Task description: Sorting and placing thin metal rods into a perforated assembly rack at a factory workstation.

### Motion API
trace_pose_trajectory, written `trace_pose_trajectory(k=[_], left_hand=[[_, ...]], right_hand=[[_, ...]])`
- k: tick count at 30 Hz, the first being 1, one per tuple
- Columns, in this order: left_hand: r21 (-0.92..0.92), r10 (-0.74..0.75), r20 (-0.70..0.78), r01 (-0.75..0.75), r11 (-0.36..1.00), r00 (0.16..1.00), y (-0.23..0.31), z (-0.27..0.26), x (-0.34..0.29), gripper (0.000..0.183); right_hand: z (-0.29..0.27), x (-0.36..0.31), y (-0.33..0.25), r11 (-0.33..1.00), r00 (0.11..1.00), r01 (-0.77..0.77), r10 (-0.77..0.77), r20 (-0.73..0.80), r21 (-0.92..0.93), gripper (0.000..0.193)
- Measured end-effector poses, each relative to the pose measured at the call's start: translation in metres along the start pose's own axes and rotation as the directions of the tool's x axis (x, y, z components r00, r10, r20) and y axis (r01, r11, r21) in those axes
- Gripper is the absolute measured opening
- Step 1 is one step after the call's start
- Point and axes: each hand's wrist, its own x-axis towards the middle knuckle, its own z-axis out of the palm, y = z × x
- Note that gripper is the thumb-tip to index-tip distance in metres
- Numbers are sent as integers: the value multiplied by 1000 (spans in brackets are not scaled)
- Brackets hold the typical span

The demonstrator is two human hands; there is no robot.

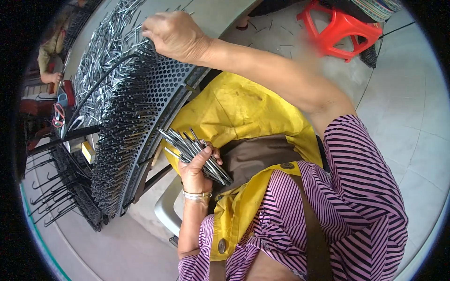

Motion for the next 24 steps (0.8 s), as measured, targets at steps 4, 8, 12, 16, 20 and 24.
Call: trace_pose_trajectory(k=[4,8,12,16,20,24], left_hand=[[-19,-4,10,4,1000,1000,0,-2,1,18],[-27,-12,12,12,1000,1000,1,-2,2,18],[-22,-30,2,30,999,1000,2,-2,3,18],[-34,-46,-2,46,998,999,2,-3,3,17],[-37,-12,15,13,999,1000,1,-4,5,18],[-41,-11,-4,11,999,1000,2,-5,5,18]], right_hand=[[14,-5,0,999,994,32,-32,103,-3,9],[26,-1,2,975,957,221,-213,199,-20,6],[22,-6,-6,951,857,287,-198,476,-120,8],[18,-8,-17,962,810,192,-42,585,-197,11],[-14,-26,-36,987,918,152,-157,364,43,17],[-61,-51,-80,725,382,-687,300,874,52,24]])
